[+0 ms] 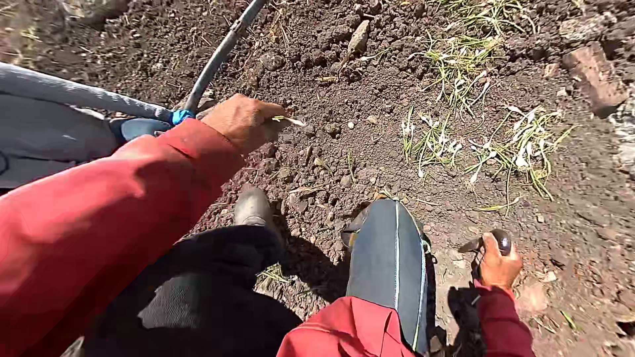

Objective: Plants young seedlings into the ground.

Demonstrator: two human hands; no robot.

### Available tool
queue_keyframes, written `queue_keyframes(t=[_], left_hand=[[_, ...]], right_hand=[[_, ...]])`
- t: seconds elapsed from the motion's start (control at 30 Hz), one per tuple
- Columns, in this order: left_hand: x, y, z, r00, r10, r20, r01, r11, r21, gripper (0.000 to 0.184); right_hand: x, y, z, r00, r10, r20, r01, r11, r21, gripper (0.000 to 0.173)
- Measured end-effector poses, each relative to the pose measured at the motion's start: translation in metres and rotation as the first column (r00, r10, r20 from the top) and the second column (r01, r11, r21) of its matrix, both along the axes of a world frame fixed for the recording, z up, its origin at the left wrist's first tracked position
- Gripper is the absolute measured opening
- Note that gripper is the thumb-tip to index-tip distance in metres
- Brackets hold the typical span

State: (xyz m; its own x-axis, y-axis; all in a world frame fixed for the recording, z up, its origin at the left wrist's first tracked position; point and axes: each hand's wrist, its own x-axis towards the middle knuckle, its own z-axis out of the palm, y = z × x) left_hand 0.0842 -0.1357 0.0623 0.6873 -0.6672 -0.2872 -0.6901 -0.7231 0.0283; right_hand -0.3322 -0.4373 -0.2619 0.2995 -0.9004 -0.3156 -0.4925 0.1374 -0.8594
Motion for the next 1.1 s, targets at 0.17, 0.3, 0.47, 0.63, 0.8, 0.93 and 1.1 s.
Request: queue_keyframes(t=[0.17, 0.3, 0.47, 0.63, 0.8, 0.93, 1.1], left_hand=[[0.014, 0.033, -0.054, 0.994, 0.105, -0.043, -0.094, 0.973, 0.212, 0.019], [-0.024, 0.043, -0.137, 0.954, 0.25, -0.163, -0.213, 0.953, 0.216, 0.022], [-0.056, -0.044, -0.241, 0.886, 0.277, -0.372, -0.229, 0.959, 0.17, 0.029], [-0.049, -0.227, -0.318, 0.947, 0.063, -0.315, -0.089, 0.994, -0.07, 0.062], [-0.034, -0.293, -0.374, 0.949, -0.035, -0.315, 0.052, 0.998, 0.044, 0.055], [0.04, -0.296, -0.344, 0.965, -0.012, -0.26, -0.01, 0.996, -0.084, 0.039], [0.079, -0.27, -0.287, 0.99, 0.133, 0.037, -0.111, 0.929, -0.353, 0.08]], right_hand=[[0.006, 0.003, -0.041, 0.974, 0.178, -0.142, -0.19, 0.979, -0.078, 0.034], [0.011, -0.002, -0.043, 0.97, 0.183, -0.163, -0.193, 0.98, -0.046, 0.032], [0.01, 0.002, -0.022, 0.957, 0.198, -0.213, -0.206, 0.978, -0.017, 0.04], [-0.002, 0.008, -0.024, 0.973, 0.206, -0.108, -0.22, 0.966, -0.138, 0.039], [-0.006, 0.012, -0.031, 0.984, 0.099, -0.148, -0.113, 0.99, -0.089, 0.04], [-0.004, 0.01, -0.039, 0.984, 0.064, -0.169, -0.079, 0.994, -0.081, 0.039], [0.011, 0.014, -0.038, 0.977, 0.014, -0.212, -0.033, 0.996, -0.087, 0.04]])
